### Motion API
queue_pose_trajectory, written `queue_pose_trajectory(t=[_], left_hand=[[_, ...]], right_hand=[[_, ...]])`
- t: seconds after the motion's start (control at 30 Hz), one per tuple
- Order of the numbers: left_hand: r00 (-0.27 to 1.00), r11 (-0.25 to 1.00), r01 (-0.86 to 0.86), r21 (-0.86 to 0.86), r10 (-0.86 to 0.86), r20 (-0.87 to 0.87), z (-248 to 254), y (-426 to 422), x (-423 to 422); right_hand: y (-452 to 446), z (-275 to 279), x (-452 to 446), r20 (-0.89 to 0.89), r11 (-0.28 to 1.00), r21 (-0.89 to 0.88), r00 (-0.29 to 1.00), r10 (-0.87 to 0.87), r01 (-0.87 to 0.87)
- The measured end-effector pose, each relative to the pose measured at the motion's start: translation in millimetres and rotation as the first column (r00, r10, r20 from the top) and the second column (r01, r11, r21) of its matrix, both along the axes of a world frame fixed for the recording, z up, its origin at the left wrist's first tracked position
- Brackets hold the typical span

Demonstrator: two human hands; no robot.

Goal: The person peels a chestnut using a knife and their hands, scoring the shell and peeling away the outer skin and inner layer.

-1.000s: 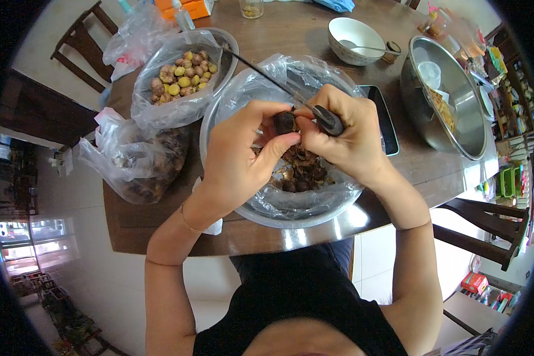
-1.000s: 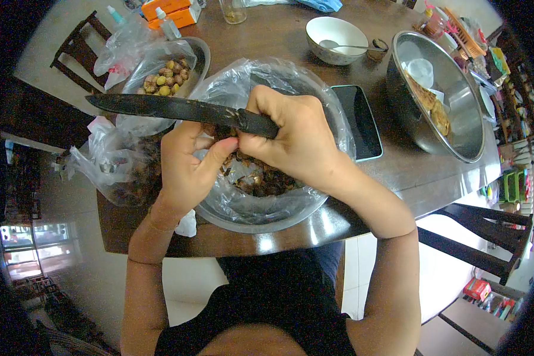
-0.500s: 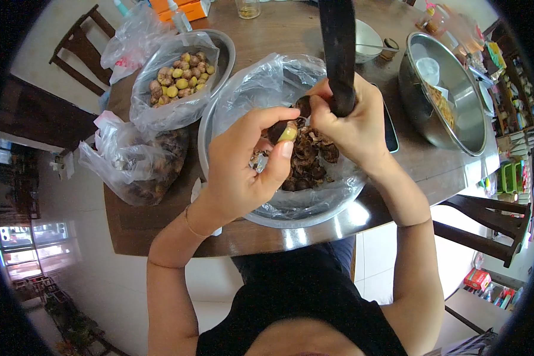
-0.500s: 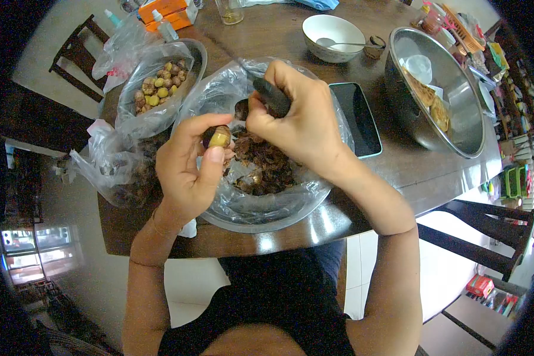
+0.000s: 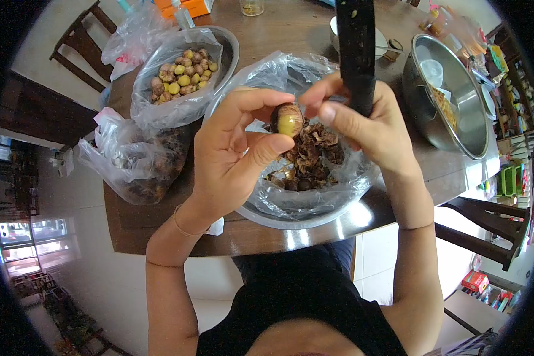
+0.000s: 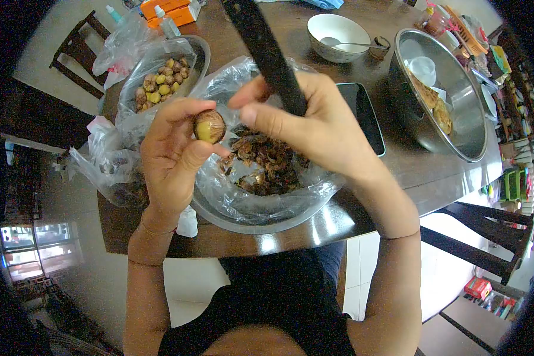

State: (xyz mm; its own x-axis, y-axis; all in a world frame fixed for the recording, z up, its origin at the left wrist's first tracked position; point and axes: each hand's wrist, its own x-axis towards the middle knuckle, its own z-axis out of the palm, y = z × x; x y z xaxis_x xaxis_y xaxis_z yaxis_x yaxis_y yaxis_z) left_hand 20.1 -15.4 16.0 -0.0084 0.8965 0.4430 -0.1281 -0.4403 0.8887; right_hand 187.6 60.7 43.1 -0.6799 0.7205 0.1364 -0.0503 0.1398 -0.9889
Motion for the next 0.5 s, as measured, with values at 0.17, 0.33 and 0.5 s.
queue_pose_trajectory(t=[0.17, 0.33, 0.5], left_hand=[[0.989, 0.984, -0.061, 0.165, 0.082, -0.125, -9.9, 5.2, -1.9], [0.974, 0.997, -0.030, 0.072, 0.045, -0.222, -6.1, -2.0, 0.6], [0.980, 0.997, -0.028, 0.079, 0.043, -0.193, -3.7, -0.1, -0.7]], right_hand=[[-8.2, -3.5, -6.1, -0.112, 0.953, -0.257, 0.984, 0.138, -0.163], [-4.3, -13.1, -6.6, -0.141, 0.924, -0.332, 0.979, 0.150, -0.189], [-3.9, -12.2, -5.3, -0.201, 0.900, -0.386, 0.971, 0.131, -0.201]])
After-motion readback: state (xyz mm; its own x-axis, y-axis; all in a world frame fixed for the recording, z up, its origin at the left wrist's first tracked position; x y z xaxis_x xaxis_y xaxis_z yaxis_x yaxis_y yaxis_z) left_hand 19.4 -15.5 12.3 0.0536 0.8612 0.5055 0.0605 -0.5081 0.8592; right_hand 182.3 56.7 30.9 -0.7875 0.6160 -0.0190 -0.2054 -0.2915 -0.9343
